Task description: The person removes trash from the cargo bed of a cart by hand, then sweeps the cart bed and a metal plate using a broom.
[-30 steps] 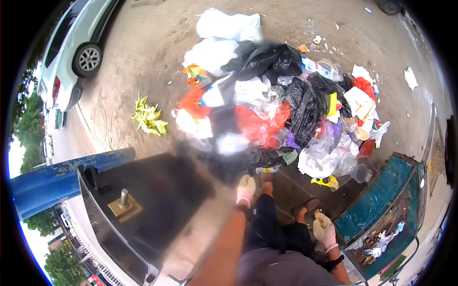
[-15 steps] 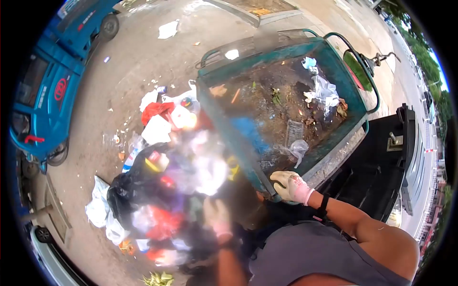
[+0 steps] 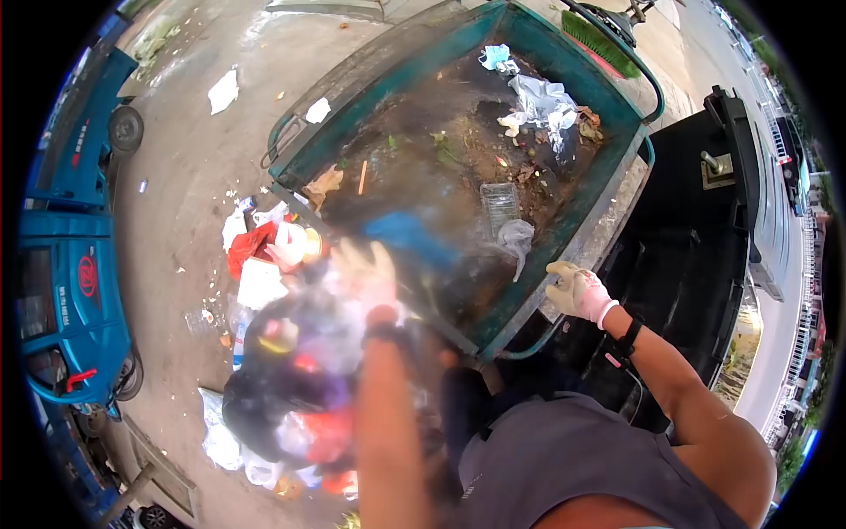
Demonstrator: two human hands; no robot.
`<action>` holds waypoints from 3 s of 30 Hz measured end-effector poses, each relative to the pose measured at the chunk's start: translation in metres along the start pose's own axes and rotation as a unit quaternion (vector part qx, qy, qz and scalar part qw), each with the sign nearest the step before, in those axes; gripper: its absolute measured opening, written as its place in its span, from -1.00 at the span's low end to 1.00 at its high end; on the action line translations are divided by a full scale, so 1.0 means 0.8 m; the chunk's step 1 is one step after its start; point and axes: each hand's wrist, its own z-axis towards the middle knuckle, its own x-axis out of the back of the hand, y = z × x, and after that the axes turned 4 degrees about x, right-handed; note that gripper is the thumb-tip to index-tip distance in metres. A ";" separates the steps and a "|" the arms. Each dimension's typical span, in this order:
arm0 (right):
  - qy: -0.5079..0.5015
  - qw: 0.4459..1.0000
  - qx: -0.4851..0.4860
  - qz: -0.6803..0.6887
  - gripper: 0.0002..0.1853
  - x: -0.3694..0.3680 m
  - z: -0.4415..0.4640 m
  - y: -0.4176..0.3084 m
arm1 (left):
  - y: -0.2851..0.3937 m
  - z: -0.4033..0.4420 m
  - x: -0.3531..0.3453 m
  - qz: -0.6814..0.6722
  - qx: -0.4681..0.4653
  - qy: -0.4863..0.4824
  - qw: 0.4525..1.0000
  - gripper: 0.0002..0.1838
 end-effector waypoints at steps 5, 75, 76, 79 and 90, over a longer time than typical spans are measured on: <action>0.003 1.000 0.009 0.017 -0.36 -0.021 -0.002 -0.004 | -0.005 0.039 -0.036 0.085 0.044 0.010 0.995 -0.29; 0.178 0.966 -0.142 -0.120 -0.70 0.272 0.612 0.440 | 0.037 0.051 -0.111 0.322 0.051 0.019 0.945 -0.49; 0.163 0.964 -0.134 -0.160 -0.71 0.275 0.621 0.488 | 0.025 0.052 -0.109 0.336 0.035 0.017 0.941 -0.49; 0.230 0.955 -0.169 -0.082 -0.64 0.230 0.631 0.604 | 0.026 0.052 -0.110 0.338 0.034 0.021 0.940 -0.49; 0.108 0.960 -0.256 0.040 -0.63 0.139 0.641 0.549 | 0.030 0.051 -0.117 0.273 0.049 0.037 0.960 -0.46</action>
